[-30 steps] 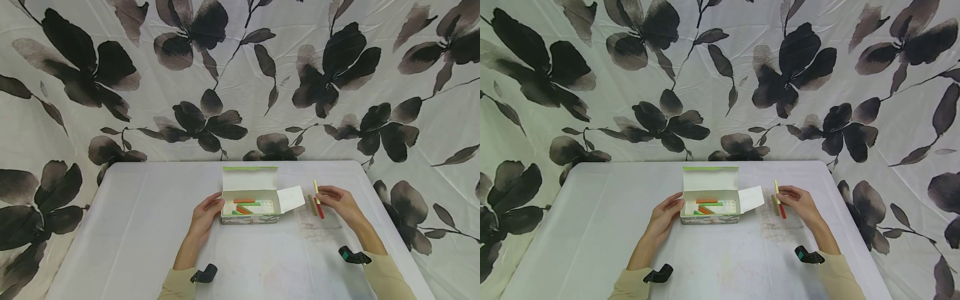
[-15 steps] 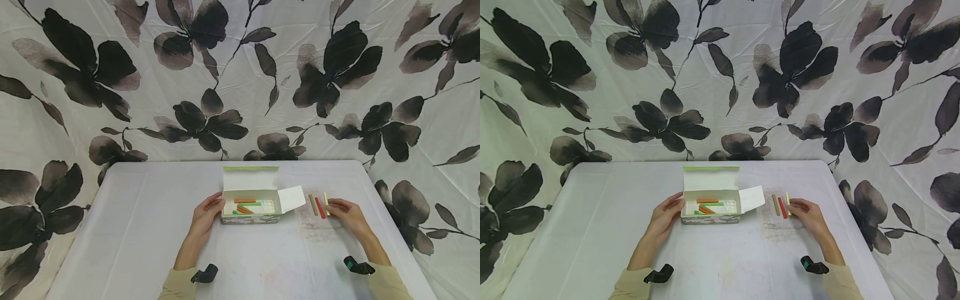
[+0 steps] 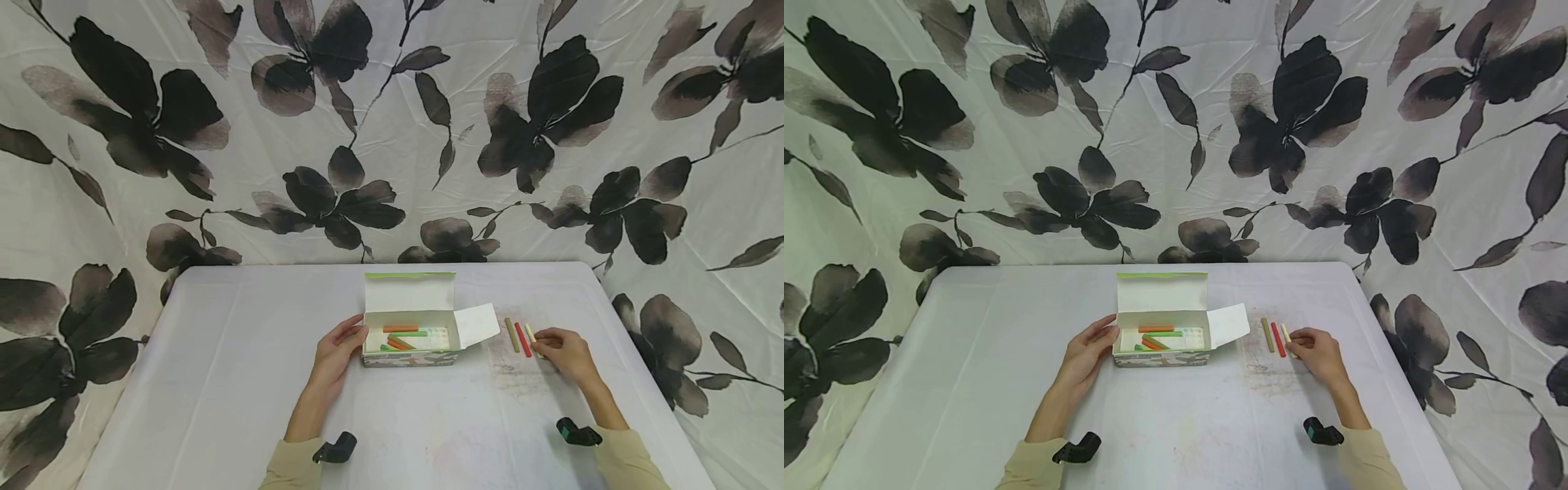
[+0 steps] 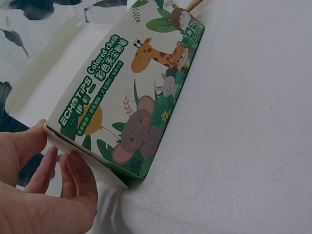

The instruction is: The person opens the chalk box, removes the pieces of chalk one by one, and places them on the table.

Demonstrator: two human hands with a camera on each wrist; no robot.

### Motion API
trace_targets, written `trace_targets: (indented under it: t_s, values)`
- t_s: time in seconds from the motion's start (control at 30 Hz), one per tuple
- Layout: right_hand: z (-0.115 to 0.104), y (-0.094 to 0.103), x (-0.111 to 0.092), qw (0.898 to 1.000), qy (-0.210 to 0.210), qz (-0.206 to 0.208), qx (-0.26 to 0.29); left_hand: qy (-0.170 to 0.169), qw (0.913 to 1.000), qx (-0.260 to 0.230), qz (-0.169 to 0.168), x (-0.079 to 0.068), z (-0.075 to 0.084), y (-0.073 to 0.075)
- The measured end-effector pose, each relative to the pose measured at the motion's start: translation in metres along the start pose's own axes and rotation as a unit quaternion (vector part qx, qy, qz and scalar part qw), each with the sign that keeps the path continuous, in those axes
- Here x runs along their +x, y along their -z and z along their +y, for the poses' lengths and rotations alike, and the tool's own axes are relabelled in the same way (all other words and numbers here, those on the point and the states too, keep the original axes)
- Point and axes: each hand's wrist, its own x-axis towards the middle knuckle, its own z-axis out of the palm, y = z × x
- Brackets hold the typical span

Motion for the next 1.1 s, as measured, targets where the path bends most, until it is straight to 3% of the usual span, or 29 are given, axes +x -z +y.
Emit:
trace_targets:
  t_s: [0.4,0.6,1.1]
  values:
    - [-0.017,0.01,0.003,0.999,0.01,0.033,-0.032,0.008,1.0,0.0,0.001,0.001,0.001,0.0]
    - [-0.035,0.019,0.006,0.999,0.02,0.029,-0.003,0.007,1.0,-0.005,0.0,0.001,0.0,0.0]
    - [-0.086,0.025,0.016,0.994,0.1,0.033,0.022,0.006,1.0,-0.004,0.003,0.002,-0.001,-0.001]
